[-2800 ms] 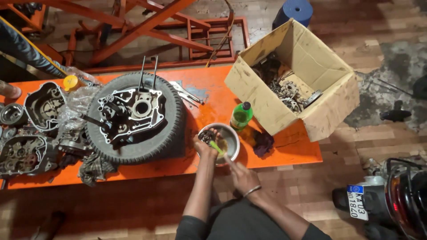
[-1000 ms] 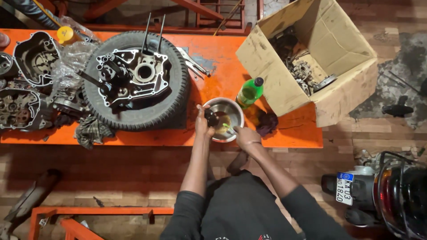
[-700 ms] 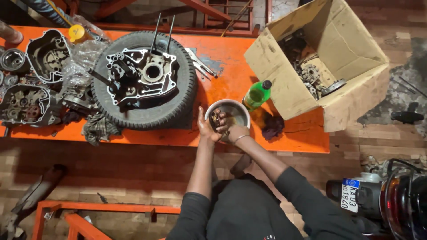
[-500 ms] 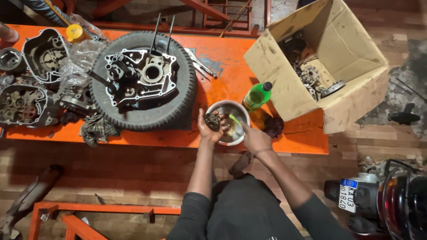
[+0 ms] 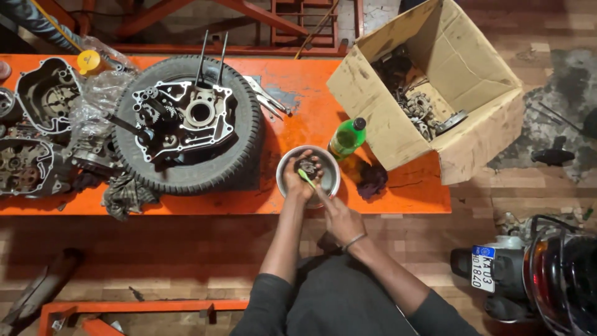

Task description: The person cleans various mechanical parts, including a circular metal disc and a small gear, using a green liquid, a toothbrush, and a cloth. They pour the liquid into a bowl, scrub the parts, and wipe them with a cloth. The person also uses an air gun to blow off debris from the parts.

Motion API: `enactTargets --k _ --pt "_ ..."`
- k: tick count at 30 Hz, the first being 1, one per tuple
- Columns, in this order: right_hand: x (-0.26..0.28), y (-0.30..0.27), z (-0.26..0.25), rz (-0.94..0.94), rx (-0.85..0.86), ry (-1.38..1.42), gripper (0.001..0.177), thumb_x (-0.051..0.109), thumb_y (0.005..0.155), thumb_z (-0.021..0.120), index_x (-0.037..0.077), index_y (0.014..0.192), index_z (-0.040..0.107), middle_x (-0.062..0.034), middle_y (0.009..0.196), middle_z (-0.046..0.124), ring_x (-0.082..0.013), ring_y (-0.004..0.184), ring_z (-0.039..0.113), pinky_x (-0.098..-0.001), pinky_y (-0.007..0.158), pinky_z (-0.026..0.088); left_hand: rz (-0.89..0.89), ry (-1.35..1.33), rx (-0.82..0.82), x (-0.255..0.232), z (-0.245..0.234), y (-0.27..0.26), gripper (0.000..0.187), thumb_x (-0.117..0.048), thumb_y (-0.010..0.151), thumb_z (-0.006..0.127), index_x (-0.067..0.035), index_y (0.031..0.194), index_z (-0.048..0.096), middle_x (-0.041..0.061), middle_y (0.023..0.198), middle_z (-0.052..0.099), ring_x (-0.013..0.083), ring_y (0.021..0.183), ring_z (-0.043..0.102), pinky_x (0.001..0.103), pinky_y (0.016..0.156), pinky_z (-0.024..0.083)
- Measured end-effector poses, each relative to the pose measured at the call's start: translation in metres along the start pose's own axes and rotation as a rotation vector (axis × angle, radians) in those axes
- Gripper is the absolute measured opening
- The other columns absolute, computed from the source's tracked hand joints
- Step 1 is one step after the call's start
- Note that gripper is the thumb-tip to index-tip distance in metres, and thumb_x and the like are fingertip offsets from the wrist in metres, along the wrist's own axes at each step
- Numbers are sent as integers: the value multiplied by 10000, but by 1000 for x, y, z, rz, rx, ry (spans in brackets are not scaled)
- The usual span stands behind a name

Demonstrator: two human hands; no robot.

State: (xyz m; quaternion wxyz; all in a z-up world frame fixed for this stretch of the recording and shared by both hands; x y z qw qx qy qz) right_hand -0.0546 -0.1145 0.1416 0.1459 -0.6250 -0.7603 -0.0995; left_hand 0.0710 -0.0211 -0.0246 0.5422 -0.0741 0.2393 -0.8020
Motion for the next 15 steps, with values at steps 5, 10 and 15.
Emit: enactTargets --k 5,10,15 --pt "-1 -3 2 -30 -125 -67 750 143 913 620 295 1594 344 -116 934 642 -345 603 659 -472 534 568 60 -15 57 0 15 2 653 -529 1077 255 -32 1190 663 185 1019 711 323 819 654 445 677 568" --pt "-8 -13 -3 -14 -57 -83 764 130 911 631 319 1598 354 -101 884 626 -331 569 652 -470 515 558 26 -3 -73 -8 11 -10 644 -534 1063 262 -43 1152 669 186 1056 720 329 849 673 484 757 611" --pt "-11 -8 -13 -51 -94 -85 773 144 868 653 367 1558 385 -90 876 636 -338 584 654 -475 518 555 25 -96 83 -9 20 -3 614 -482 1053 307 5 1162 666 259 1122 720 405 957 691 528 848 614"
Point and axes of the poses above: each hand's wrist, its own y-axis towards the middle knuckle, its own z-axis out of the palm, x = y × z, the point moved 5 cm from there along y, towards the middle knuckle
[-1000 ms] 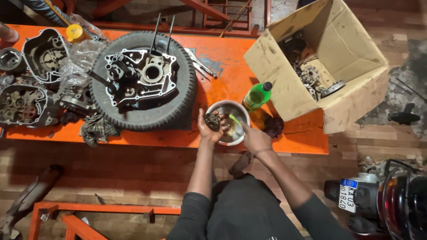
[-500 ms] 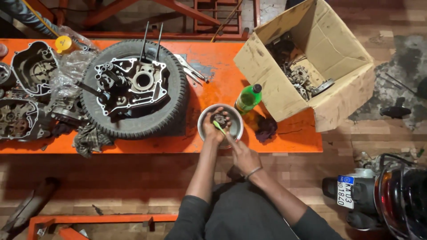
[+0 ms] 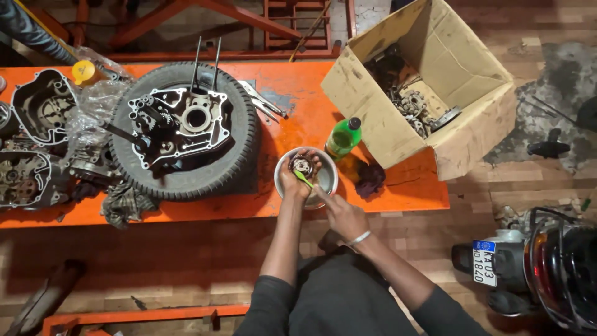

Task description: The person cleans various mechanical parts, including a circular metal disc and a small gear, using a green liquid, a toothbrush, and a cloth. They pour the liquid into a bowl, scrub the parts, and wipe them with a cloth. The person also uses an air gun to blow off debris from the parts.

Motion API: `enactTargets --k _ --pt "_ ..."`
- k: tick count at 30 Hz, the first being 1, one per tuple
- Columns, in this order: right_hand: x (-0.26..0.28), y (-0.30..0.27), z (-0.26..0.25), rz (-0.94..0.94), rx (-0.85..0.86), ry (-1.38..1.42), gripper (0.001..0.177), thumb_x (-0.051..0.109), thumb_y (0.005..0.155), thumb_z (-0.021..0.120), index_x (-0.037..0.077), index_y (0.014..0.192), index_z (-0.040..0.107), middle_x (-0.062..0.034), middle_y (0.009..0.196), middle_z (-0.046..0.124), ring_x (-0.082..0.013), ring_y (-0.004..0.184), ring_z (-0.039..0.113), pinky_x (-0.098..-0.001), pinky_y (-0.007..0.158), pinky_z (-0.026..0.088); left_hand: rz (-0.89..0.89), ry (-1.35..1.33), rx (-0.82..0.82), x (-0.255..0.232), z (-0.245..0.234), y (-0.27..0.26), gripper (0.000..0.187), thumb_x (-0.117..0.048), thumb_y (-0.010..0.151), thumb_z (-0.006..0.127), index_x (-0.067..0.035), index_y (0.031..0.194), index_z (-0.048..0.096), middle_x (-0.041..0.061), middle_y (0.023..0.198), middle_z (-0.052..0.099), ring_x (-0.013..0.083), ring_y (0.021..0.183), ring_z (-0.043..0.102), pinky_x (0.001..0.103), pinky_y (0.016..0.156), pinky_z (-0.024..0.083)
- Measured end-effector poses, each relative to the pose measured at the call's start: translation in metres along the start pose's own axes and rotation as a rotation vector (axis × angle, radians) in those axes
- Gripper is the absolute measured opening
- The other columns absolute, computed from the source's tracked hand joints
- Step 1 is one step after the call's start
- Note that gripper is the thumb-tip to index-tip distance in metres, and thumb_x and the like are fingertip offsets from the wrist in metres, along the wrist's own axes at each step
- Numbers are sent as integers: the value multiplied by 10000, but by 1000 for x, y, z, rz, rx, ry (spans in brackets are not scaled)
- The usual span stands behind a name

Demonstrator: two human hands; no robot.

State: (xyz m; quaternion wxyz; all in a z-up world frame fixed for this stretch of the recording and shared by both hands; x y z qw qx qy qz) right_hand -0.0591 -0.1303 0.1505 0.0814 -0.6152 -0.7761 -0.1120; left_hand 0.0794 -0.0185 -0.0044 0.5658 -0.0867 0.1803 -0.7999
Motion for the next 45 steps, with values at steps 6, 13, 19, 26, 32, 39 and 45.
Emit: enactTargets --k 6,13,19,26,32,39,45 --pt "-6 12 -21 137 33 82 720 122 918 618 317 1574 393 -128 864 635 -369 628 657 -506 552 553 50 -25 28 6 24 -13 593 -474 1059 305 8 1166 633 252 1196 694 424 1086 684 548 938 591" --pt "-9 21 -35 16 -109 275 675 65 913 580 295 1536 464 -149 915 667 -393 738 672 -507 618 558 -45 27 121 -1 10 -4 636 -480 1067 333 63 1211 631 292 1186 687 433 1059 673 535 981 572" --pt "-10 22 -44 84 -6 172 702 82 889 602 324 1531 459 -138 903 677 -378 682 669 -497 612 561 -196 70 150 8 17 -15 617 -455 1081 347 72 1227 633 284 1203 691 418 1100 685 507 1004 569" --pt "-5 24 -32 76 17 76 714 109 890 629 335 1543 449 -127 890 672 -371 659 676 -489 584 564 -208 153 124 6 24 -16 650 -500 1060 324 52 1167 649 271 1133 714 416 1018 701 521 973 570" --pt "-9 26 -31 81 21 146 662 118 882 611 294 1509 494 -148 916 694 -399 702 678 -512 599 557 -30 177 68 -8 -10 4 625 -472 1074 315 37 1156 669 263 1143 715 418 1023 696 531 943 567" --pt "-35 31 17 228 248 69 363 173 921 544 214 1267 647 -176 1026 704 -390 814 706 -537 695 566 209 20 -74 -49 -13 -18 528 -492 1035 351 -81 1203 637 175 1344 630 380 1293 589 587 967 510" --pt "-39 73 167 -57 137 -187 193 172 980 537 96 1003 713 -159 1111 712 -337 934 725 -467 711 593 152 -83 121 -47 10 -28 627 -336 862 414 44 1317 619 274 1419 597 449 1376 535 590 1117 479"
Point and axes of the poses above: each hand's wrist, its own y-axis towards the middle knuckle, its own z-axis out of the palm, x = y × z, the point moved 5 cm from there along y, towards the middle knuckle
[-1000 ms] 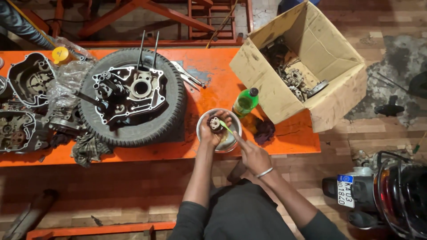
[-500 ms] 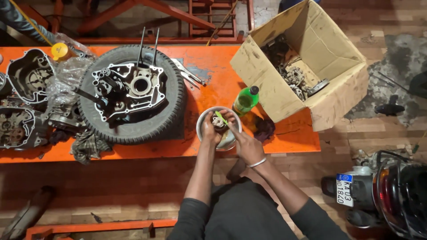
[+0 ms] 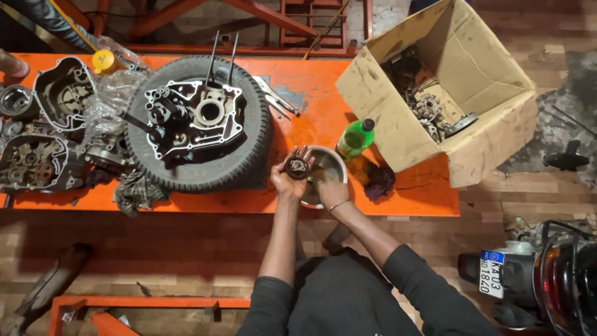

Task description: The person cleans various mechanical parts, including a circular metal disc and a small gear, using a green liquid, a toothbrush, and a cloth. They pour the liquid into a bowl, scrub the parts, and wipe them with a cloth. The person also uses an air gun to blow off debris from the parts.

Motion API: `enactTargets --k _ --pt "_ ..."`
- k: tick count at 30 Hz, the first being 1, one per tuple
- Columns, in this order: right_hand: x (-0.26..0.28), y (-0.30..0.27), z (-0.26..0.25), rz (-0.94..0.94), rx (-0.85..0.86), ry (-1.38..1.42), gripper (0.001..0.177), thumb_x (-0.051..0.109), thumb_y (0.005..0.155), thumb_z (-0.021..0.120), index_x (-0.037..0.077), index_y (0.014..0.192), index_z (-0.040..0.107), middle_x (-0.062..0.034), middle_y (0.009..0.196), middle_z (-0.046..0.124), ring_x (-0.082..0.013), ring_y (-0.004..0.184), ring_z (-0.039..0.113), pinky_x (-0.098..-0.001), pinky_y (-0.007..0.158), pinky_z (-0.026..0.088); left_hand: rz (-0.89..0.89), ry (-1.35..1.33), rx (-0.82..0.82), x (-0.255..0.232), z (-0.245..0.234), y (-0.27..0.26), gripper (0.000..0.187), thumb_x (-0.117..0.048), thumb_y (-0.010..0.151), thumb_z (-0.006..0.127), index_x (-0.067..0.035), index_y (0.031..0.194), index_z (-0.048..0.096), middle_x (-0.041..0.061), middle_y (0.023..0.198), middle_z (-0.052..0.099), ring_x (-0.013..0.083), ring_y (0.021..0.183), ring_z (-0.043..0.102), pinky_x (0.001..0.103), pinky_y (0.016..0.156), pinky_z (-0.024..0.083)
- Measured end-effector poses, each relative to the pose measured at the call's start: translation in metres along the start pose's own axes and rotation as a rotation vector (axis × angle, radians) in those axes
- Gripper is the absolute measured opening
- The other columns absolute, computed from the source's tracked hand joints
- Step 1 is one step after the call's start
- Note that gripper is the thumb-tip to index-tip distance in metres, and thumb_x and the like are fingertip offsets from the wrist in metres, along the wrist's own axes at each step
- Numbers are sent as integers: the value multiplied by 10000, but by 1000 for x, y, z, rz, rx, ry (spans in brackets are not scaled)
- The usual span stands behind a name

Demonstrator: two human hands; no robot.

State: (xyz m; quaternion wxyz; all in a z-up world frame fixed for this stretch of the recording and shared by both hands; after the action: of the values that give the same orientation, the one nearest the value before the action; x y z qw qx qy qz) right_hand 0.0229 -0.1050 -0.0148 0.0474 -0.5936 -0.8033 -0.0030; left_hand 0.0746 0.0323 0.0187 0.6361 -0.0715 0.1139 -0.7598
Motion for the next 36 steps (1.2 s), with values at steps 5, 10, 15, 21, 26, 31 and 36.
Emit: enactTargets --k 5,10,15,21,26,31,36 --pt "9 -36 -123 140 99 226 253 245 963 568 197 1156 725 -130 981 730 -353 844 722 -499 698 578 62 -23 51 -7 -6 -1 612 -394 916 393 16 1311 618 259 1403 608 437 1368 532 586 1087 486" --pt "30 -82 -223 166 -73 374 366 231 915 625 237 1277 676 -118 918 720 -357 780 717 -487 655 579 89 69 -62 4 -1 1 615 -619 1030 330 -94 1131 634 210 1253 656 390 1219 604 642 958 541" --pt "37 -64 -186 91 -235 360 495 178 916 669 243 1402 602 -109 985 679 -355 683 695 -459 595 582 16 148 -143 46 -25 17 659 -661 1059 278 -122 1036 657 197 1109 752 366 982 712 528 768 577" --pt "31 -85 -183 44 -188 320 572 188 876 690 268 1431 575 -87 929 665 -333 627 691 -460 537 569 -9 169 -232 22 6 6 702 -668 1046 252 -121 952 683 179 1061 746 355 967 730 513 728 602" --pt "31 -79 -190 45 -215 307 588 177 899 681 283 1462 548 -76 929 657 -323 633 685 -444 543 568 -28 149 -216 29 15 4 745 -721 1030 263 -116 921 684 179 1022 755 351 916 730 496 684 595" --pt "32 -76 -196 23 -161 273 669 153 853 680 292 1491 531 -81 914 648 -313 608 683 -437 513 557 -82 162 -256 26 30 -8 804 -777 986 240 -112 897 684 188 984 750 357 871 722 488 676 597" --pt "14 -77 -204 -14 -199 264 619 157 841 685 320 1429 588 -66 899 650 -305 603 675 -427 509 552 -51 140 -188 13 30 1 814 -793 972 297 -81 966 692 212 1038 757 370 918 723 541 739 599"
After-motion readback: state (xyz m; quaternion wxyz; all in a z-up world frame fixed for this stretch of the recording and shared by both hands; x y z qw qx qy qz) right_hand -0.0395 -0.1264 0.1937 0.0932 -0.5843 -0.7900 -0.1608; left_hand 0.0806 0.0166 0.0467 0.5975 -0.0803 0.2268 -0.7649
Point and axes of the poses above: each hand's wrist, its own y-axis towards the middle knuckle, its own z-axis out of the palm, x = y × z, the point moved 5 cm from there along y, towards the middle knuckle
